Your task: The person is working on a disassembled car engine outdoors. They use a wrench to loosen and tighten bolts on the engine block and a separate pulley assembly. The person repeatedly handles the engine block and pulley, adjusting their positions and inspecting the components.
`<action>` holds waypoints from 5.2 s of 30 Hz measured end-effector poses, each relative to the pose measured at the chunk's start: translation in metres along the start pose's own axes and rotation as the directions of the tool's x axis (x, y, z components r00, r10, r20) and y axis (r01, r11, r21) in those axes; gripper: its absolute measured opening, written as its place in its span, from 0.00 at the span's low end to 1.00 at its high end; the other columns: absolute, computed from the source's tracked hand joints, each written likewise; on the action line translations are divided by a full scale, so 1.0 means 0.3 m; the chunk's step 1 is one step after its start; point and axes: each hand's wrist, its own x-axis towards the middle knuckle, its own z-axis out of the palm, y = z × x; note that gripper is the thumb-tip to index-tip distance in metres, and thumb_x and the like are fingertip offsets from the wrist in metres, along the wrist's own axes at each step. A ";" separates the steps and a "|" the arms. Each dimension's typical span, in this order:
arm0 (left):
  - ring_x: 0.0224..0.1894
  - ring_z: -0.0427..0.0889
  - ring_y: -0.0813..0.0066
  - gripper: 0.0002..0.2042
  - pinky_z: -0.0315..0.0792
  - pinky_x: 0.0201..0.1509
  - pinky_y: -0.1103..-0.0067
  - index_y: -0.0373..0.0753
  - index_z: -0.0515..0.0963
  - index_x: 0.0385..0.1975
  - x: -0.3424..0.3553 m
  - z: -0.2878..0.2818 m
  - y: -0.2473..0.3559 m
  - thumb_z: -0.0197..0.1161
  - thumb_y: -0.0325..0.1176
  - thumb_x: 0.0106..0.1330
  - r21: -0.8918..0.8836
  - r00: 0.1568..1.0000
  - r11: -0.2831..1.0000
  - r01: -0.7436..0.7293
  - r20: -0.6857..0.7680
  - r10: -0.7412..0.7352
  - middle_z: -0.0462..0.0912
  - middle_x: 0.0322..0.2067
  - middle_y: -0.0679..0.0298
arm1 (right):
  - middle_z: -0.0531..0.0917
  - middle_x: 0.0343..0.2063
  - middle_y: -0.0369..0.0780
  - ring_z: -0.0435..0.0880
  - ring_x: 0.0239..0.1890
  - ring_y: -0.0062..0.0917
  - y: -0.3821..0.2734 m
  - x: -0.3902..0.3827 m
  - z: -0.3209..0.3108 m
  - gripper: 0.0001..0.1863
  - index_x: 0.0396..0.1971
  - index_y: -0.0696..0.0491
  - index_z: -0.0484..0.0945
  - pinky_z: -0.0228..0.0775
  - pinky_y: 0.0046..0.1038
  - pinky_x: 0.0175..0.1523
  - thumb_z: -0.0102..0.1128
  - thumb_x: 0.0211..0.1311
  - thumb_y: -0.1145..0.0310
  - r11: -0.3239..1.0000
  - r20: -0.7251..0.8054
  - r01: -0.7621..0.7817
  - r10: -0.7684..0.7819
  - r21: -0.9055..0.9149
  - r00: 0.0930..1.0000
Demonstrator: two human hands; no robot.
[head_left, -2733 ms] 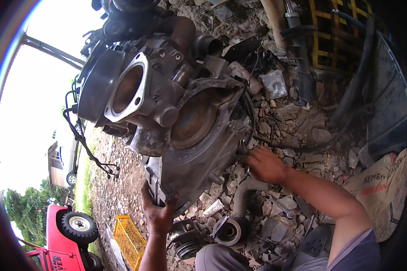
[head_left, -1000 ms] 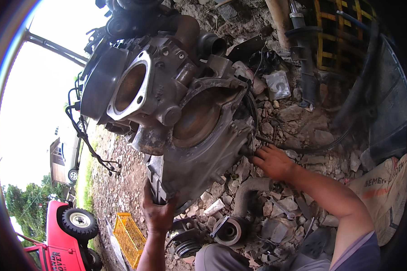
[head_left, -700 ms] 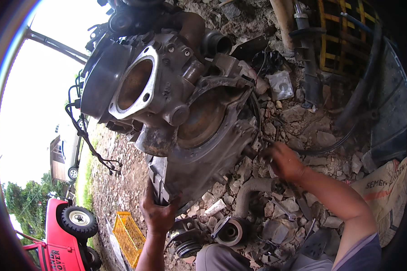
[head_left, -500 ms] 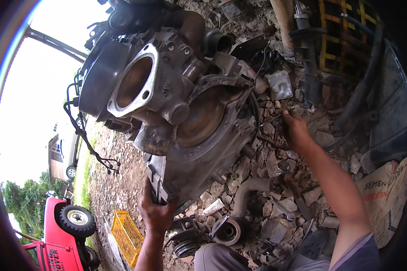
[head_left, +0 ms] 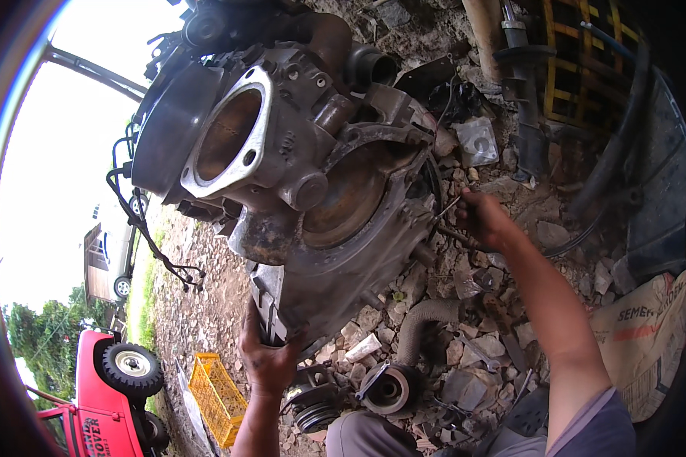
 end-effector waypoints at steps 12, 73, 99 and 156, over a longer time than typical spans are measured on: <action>0.47 0.80 0.60 0.41 0.73 0.52 0.71 0.21 0.64 0.58 0.000 -0.008 0.033 0.75 0.34 0.44 0.005 0.997 0.998 0.068 0.039 -0.068 0.78 0.45 0.47 | 0.75 0.40 0.45 0.75 0.44 0.42 0.184 -0.207 0.174 0.15 0.46 0.55 0.74 0.67 0.38 0.53 0.55 0.57 0.69 -0.363 0.733 0.637 -0.320 -0.680 0.600; 0.55 0.71 0.44 0.55 0.65 0.61 0.65 0.26 0.52 0.65 0.135 -0.073 0.027 0.72 0.43 0.33 0.238 0.949 0.963 -0.128 0.312 0.049 0.69 0.52 0.38 | 0.67 0.21 0.31 0.64 0.20 0.18 -0.025 -0.015 0.025 0.11 0.28 0.49 0.67 0.56 0.24 0.23 0.50 0.71 0.61 0.967 -0.080 0.077 -0.099 -0.244 0.992; 0.52 0.76 0.46 0.55 0.69 0.59 0.67 0.25 0.51 0.65 0.128 -0.064 0.052 0.72 0.43 0.34 0.272 0.950 0.960 -0.064 0.311 -0.025 0.75 0.48 0.39 | 0.76 0.34 0.47 0.75 0.35 0.48 0.152 -0.263 0.120 0.14 0.38 0.57 0.72 0.68 0.42 0.42 0.58 0.48 0.80 -0.524 0.834 0.652 -0.283 -0.548 0.473; 0.53 0.77 0.53 0.53 0.69 0.59 0.69 0.24 0.49 0.65 0.120 -0.062 0.060 0.70 0.39 0.36 0.240 0.951 0.963 -0.119 0.306 0.042 0.75 0.50 0.41 | 0.73 0.26 0.33 0.69 0.25 0.15 -0.232 -0.226 0.364 0.10 0.33 0.51 0.69 0.62 0.20 0.30 0.54 0.69 0.61 0.914 0.156 0.372 -0.349 -0.160 0.924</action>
